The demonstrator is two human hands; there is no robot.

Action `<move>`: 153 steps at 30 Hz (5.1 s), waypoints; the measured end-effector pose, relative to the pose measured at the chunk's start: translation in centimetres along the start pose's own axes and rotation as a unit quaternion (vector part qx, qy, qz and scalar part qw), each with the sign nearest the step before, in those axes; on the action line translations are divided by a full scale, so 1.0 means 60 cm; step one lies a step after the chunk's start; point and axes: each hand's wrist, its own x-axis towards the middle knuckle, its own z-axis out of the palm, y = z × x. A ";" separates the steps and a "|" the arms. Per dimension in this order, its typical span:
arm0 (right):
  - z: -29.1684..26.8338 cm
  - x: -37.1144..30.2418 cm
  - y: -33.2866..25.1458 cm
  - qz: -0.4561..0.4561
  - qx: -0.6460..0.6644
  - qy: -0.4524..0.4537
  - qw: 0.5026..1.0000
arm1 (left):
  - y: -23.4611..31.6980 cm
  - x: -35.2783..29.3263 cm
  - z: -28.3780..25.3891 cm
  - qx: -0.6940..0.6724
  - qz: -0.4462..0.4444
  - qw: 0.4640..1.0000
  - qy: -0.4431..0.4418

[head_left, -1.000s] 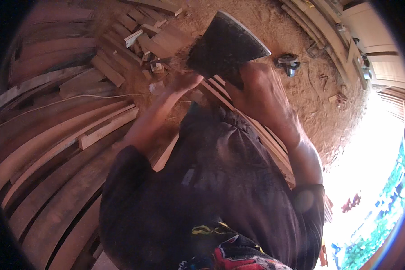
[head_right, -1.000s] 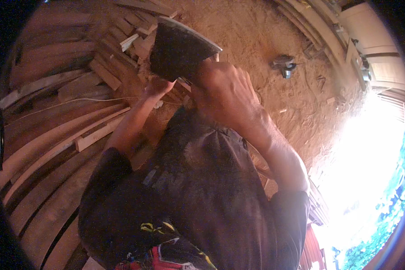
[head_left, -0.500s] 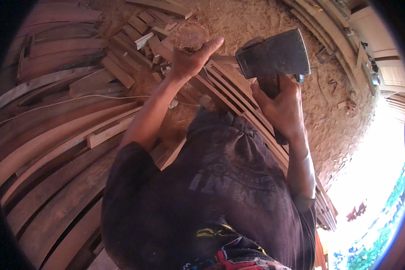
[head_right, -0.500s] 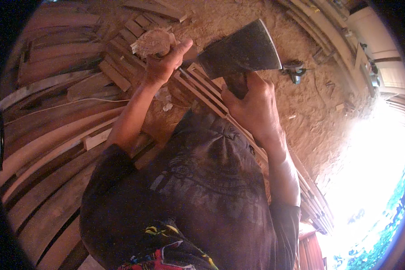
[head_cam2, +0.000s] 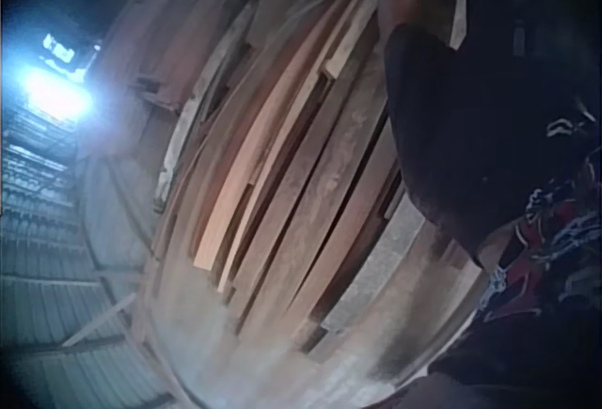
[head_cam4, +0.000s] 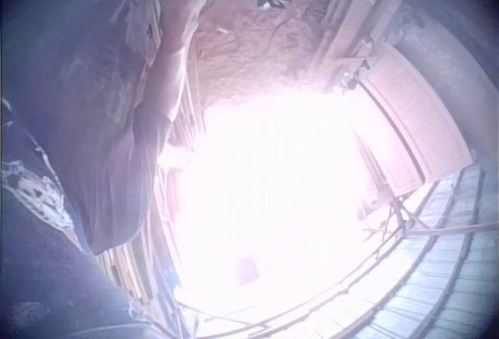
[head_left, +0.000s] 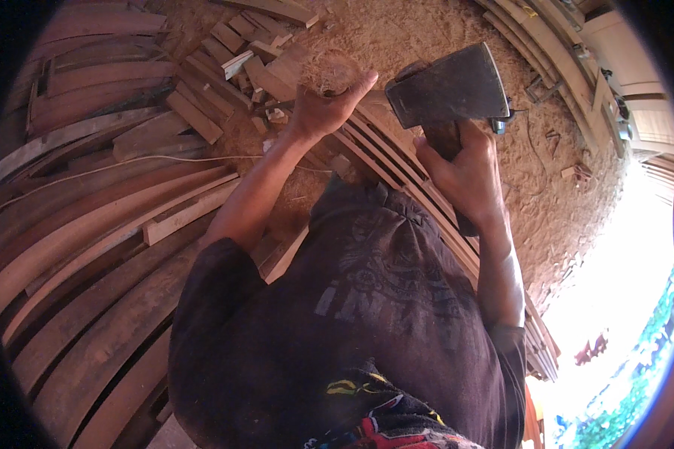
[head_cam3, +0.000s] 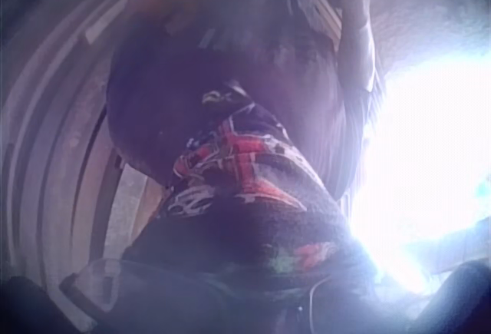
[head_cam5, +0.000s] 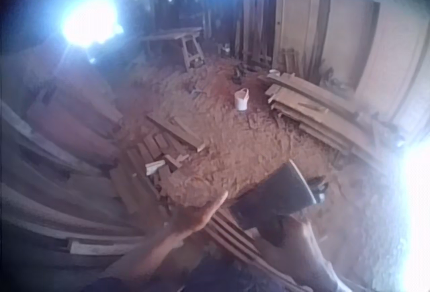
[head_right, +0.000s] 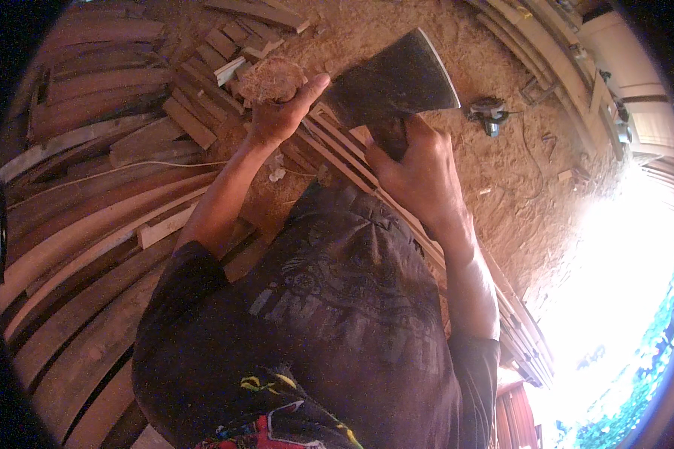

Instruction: The person uses a hand axe to repeatedly strike and shape a small piece of wood held in the left hand. The person occasionally pauses to inspect the wood and adjust grip while continuing to chip away at its surface.

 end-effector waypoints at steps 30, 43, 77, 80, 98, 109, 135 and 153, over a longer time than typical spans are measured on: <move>0.033 0.027 -0.046 -0.179 -0.068 -0.078 0.978 | -0.104 -0.068 0.000 0.117 0.050 0.991 -0.035; -0.013 -0.026 0.020 0.019 0.115 0.023 0.993 | 0.042 0.042 -0.024 -0.148 -0.192 0.970 -0.003; 0.023 0.044 -0.045 -0.239 -0.120 0.008 0.963 | -0.016 -0.017 -0.005 -0.001 0.054 0.998 -0.026; 0.023 0.061 -0.077 -0.224 -0.137 -0.047 0.964 | -0.041 -0.062 -0.009 0.035 0.060 0.997 -0.017; -0.004 0.012 -0.028 -0.107 -0.006 0.003 0.994 | -0.018 -0.014 -0.003 -0.168 -0.083 0.981 0.058; -0.028 -0.038 0.011 0.024 -0.045 0.040 0.998 | -0.010 -0.025 0.036 -0.117 -0.086 0.989 -0.004; -0.005 0.002 -0.075 -0.260 -0.126 0.003 0.957 | -0.051 -0.080 0.030 0.172 0.176 0.969 -0.013; -0.045 -0.035 -0.011 -0.058 -0.022 0.023 0.998 | 0.006 -0.029 0.058 -0.174 -0.055 0.983 0.030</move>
